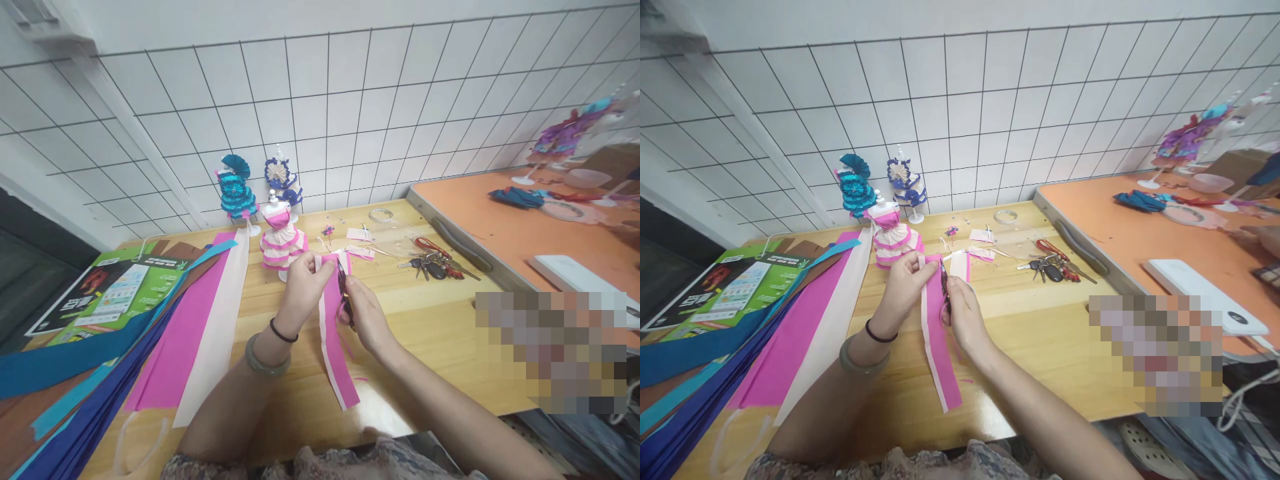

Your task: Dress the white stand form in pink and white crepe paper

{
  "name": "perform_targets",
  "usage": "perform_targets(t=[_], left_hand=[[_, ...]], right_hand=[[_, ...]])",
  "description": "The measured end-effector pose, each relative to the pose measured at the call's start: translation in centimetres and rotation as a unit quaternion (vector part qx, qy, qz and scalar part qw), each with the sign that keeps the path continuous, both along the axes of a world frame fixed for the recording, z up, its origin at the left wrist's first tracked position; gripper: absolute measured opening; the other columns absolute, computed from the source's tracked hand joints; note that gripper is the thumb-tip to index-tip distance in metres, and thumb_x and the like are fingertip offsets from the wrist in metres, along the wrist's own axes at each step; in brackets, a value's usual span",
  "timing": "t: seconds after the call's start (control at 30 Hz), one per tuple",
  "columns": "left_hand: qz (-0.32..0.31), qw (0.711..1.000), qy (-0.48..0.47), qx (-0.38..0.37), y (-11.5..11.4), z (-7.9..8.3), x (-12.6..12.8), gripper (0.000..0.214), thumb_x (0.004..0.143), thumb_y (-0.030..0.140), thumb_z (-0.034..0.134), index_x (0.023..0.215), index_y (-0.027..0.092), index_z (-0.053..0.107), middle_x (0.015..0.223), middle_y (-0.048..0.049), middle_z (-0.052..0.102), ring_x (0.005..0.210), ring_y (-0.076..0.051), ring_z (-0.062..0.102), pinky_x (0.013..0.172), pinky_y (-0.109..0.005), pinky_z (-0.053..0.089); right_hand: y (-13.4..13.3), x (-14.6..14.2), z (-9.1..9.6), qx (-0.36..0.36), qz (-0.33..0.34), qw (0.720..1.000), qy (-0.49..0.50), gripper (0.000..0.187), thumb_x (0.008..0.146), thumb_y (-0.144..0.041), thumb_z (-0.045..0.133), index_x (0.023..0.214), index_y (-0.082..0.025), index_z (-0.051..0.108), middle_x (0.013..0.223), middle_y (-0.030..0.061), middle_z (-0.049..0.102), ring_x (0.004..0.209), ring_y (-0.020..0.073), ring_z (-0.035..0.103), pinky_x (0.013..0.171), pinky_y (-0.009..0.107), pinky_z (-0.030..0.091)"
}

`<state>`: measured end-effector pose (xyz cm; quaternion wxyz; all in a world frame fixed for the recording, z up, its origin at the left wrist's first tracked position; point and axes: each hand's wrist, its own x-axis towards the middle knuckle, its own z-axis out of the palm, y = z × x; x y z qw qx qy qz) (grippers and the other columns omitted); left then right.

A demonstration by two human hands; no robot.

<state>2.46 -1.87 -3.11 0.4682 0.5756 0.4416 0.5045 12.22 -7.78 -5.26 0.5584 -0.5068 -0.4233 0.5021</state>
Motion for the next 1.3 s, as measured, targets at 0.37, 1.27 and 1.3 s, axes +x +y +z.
perform_targets(t=[0.37, 1.27, 1.3], left_hand=[[0.004, 1.0, 0.006, 0.0, 0.0, -0.2, 0.2, 0.031, 0.07, 0.026, 0.061, 0.057, 0.018, 0.034, 0.054, 0.0062, 0.036, 0.051, -0.007, 0.035, 0.049, -0.02, 0.027], [-0.019, 0.999, -0.022, -0.044, -0.2, 0.0, 0.3, 0.026, 0.069, 0.023, 0.061, 0.056, 0.017, 0.039, 0.054, 0.0054, 0.04, 0.051, -0.007, 0.039, 0.049, -0.021, 0.028], [-0.018, 0.999, -0.02, -0.043, -0.2, 0.0, 0.3, 0.025, 0.069, 0.023, 0.061, 0.056, 0.017, 0.039, 0.054, 0.0054, 0.04, 0.052, -0.007, 0.039, 0.049, -0.021, 0.028]], right_hand=[[0.4, -0.4, 0.4, -0.007, -0.011, 1.0, 0.027, 0.037, 0.085, -0.051, 0.04, 0.064, -0.021, 0.037, 0.04, -0.008, 0.039, 0.035, 0.0066, 0.033, 0.035, 0.018, 0.024], [0.7, -0.5, -0.5, -0.013, -0.028, 0.999, 0.014, 0.041, 0.082, -0.059, 0.041, 0.063, -0.022, 0.035, 0.048, -0.0074, 0.033, 0.038, 0.0076, 0.027, 0.033, 0.021, 0.019], [0.7, -0.4, -0.5, -0.012, -0.026, 0.999, 0.015, 0.041, 0.082, -0.059, 0.041, 0.063, -0.022, 0.035, 0.048, -0.0074, 0.033, 0.038, 0.0076, 0.027, 0.034, 0.021, 0.019]])
